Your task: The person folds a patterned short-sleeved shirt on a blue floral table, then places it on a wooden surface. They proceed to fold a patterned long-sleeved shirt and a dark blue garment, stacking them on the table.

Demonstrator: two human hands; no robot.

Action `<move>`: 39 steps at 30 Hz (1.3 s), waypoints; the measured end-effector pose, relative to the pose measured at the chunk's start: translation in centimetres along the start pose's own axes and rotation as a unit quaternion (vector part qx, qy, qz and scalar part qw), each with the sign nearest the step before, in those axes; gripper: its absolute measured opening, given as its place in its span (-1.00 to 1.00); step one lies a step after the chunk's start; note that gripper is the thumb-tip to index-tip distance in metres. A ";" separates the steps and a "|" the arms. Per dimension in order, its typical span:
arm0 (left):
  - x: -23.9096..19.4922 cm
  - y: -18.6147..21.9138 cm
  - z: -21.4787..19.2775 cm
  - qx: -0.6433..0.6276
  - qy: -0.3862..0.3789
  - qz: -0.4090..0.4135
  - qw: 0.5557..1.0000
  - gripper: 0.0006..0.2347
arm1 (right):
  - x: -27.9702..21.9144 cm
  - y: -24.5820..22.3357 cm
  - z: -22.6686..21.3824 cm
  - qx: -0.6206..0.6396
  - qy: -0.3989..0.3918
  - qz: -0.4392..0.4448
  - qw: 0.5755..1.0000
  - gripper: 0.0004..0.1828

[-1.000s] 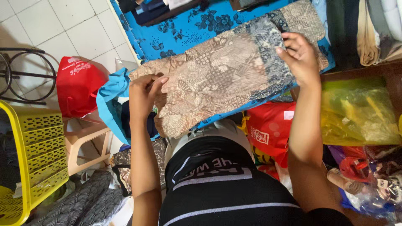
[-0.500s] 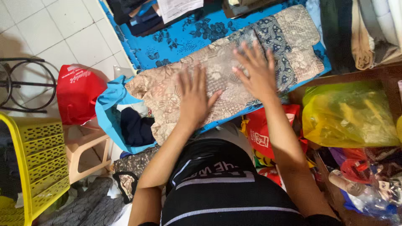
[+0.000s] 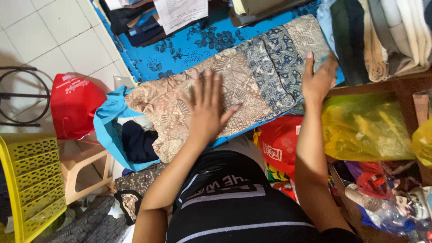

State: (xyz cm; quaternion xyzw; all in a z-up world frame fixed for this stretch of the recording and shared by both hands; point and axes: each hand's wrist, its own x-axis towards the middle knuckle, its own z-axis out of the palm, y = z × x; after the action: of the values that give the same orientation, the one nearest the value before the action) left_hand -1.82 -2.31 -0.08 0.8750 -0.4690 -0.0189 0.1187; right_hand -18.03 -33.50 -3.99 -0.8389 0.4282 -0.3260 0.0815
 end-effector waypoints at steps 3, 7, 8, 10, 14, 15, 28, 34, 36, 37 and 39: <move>0.3 0.9 1.8 0.028 0.050 0.054 0.997 -0.17 | 0.8 2.0 1.2 -0.108 -0.101 0.116 0.982 -0.20; 0.0 0.6 2.8 0.018 0.014 0.059 0.998 -0.16 | 3.2 4.6 1.3 -0.010 -0.222 0.081 0.972 -0.25; 0.2 0.6 2.7 0.017 0.013 0.061 0.998 -0.16 | 3.4 4.8 0.7 0.048 -0.228 0.066 0.970 -0.37; 0.3 0.9 2.3 0.013 -0.028 0.048 0.998 -0.13 | 4.0 4.7 -0.8 0.134 -0.226 0.038 0.964 -0.54; 1.6 2.4 2.3 0.022 0.026 0.064 0.997 -0.05 | 5.6 2.2 -5.6 0.217 -0.212 0.005 0.953 -0.72; 2.3 3.2 2.5 -0.006 0.007 0.072 0.997 -0.02 | 5.9 1.2 -7.3 0.232 -0.212 0.002 0.949 -0.75; 6.7 5.8 0.4 -0.350 -0.021 0.116 0.929 -0.02 | 5.0 -16.9 -19.6 0.331 -0.163 0.035 0.929 -0.70; 1.1 1.6 -2.1 -0.671 -0.034 -0.001 0.741 -0.32 | 0.8 -21.9 -18.8 0.255 -0.226 -0.117 0.933 -0.65; -1.0 -0.1 -2.9 -0.791 -0.054 -0.097 0.601 -0.36 | -1.8 -24.3 -16.0 0.298 -0.249 -0.129 0.913 -0.62; -2.2 -1.1 -3.3 -0.859 -0.067 -0.156 0.484 -0.35 | -3.4 -25.7 -14.5 0.361 -0.271 -0.130 0.883 -0.63; -4.3 -2.9 -3.5 -0.907 -0.015 -0.205 0.366 -0.35 | -6.7 -28.4 -11.6 0.398 -0.308 -0.103 0.858 -0.64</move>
State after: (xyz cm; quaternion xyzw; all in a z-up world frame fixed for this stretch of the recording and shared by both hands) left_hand -1.34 3.42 2.29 0.3089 0.0232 -0.4703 0.8264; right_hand -9.12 -9.02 13.65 -0.8318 0.1255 -0.1997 0.5024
